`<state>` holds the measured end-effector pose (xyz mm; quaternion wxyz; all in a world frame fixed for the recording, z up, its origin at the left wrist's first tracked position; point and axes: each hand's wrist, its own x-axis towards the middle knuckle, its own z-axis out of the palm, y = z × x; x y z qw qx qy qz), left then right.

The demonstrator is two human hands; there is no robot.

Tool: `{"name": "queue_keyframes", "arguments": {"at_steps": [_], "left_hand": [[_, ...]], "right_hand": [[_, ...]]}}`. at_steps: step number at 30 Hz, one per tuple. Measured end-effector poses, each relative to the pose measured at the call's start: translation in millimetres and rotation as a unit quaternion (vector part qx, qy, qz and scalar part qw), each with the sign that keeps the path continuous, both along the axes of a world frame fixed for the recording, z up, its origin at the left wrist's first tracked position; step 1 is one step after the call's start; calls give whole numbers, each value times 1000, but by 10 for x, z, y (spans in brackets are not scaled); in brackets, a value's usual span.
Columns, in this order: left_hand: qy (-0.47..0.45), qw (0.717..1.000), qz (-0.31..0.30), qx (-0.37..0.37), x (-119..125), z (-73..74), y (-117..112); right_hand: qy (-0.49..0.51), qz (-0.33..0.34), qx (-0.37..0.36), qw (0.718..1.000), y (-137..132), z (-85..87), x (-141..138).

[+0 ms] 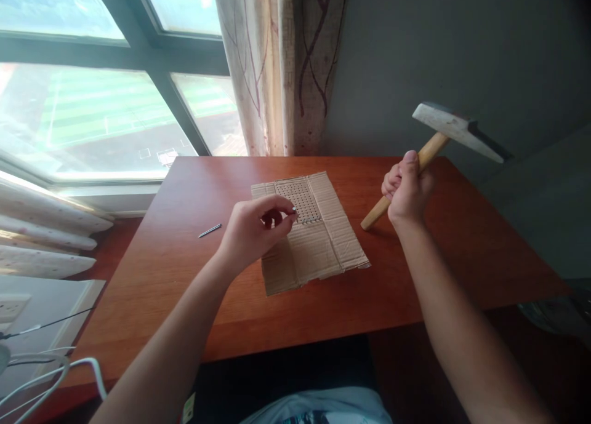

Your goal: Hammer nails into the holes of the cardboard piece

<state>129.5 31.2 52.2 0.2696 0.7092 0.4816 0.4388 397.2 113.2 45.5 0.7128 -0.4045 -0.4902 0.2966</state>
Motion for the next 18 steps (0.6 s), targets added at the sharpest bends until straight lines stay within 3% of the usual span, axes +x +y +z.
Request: {"name": "queue_keyframes", "arguments": {"at_steps": [7, 18], "left_hand": [[13, 999, 24, 32, -26, -217, 88], [51, 997, 25, 53, -41, -262, 66]], "right_hand": [[6, -5, -10, 1000, -1, 18, -18], [-32, -17, -14, 999, 63, 17, -36]]}}
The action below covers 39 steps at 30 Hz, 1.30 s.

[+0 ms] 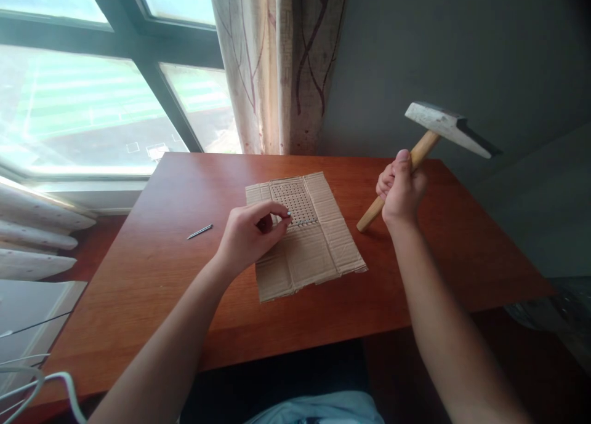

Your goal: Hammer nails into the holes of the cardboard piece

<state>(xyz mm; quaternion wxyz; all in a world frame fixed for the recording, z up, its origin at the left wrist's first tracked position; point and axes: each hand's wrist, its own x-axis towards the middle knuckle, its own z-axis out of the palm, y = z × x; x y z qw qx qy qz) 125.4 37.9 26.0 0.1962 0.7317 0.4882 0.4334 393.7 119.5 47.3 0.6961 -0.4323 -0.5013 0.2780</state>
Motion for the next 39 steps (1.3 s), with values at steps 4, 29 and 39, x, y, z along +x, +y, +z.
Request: {"name": "queue_keyframes", "arguments": {"at_steps": [4, 29, 39], "left_hand": [[1, 1000, -6, 3, 3, 11, -11], [88, 996, -9, 18, 57, 47, -24], [69, 997, -12, 11, 91, 10, -49]], "right_hand": [[-3, 0, 2, 1000, 13, -2, 16], [-19, 15, -11, 1000, -66, 16, -36], [-318, 140, -147, 926, -573, -7, 50]]}}
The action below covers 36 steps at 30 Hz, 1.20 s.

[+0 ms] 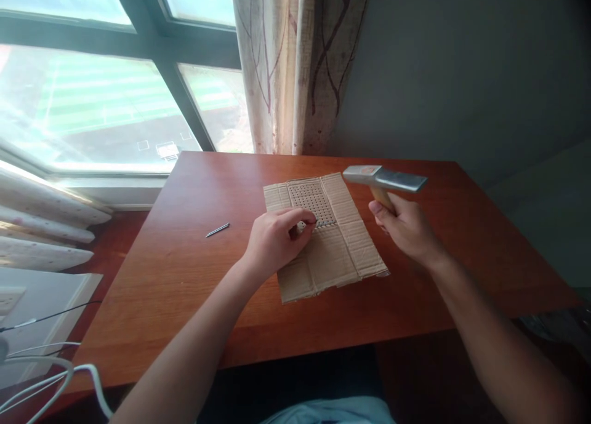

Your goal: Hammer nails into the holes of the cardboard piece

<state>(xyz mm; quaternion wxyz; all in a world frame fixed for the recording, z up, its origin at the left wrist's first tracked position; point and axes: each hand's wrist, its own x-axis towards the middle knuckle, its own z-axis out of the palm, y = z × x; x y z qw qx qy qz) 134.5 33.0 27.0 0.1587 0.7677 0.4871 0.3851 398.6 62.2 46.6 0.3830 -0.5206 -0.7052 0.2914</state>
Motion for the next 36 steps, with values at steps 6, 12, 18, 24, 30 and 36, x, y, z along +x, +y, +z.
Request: {"name": "queue_keyframes", "arguments": {"at_steps": [6, 12, 18, 24, 30, 36], "left_hand": [[-4, 1000, 1, -13, 5, -27, -3], [-4, 1000, 1, -5, 0, -40, 7], [-1, 1000, 3, -9, 2, -23, -2], [5, 1000, 0, -14, -1, -44, -11], [8, 1000, 3, -14, -13, -59, -1], [5, 1000, 1, -17, -12, -53, 0]], "right_hand": [[-218, 118, -54, 967, -211, 385, -11], [-284, 136, -63, 947, -306, 803, -172], [-286, 136, -84, 945, -336, 827, -275], [-289, 124, -81, 946, -341, 818, -245], [-275, 143, -102, 945, -337, 765, -276], [-267, 127, -81, 952, -344, 790, -287]]}}
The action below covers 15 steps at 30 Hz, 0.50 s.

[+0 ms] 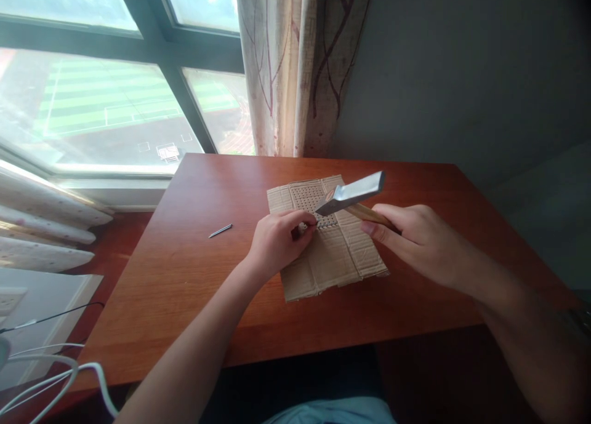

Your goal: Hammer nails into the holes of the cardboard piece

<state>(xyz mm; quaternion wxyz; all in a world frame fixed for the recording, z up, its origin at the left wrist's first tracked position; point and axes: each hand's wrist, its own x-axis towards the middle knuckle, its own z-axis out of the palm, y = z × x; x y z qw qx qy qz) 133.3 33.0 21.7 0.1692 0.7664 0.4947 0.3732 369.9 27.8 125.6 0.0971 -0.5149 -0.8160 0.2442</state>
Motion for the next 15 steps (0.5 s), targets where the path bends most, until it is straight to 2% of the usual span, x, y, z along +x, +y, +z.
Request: {"name": "queue_keyframes", "arguments": {"at_steps": [9, 15], "left_hand": [[9, 1000, 4, -8, -5, -3, 3], [5, 1000, 8, -16, -8, 12, 0]], "right_hand": [[-1, 9, -49, 999, 9, -121, -40], [-3, 13, -44, 999, 14, -54, -9]]}}
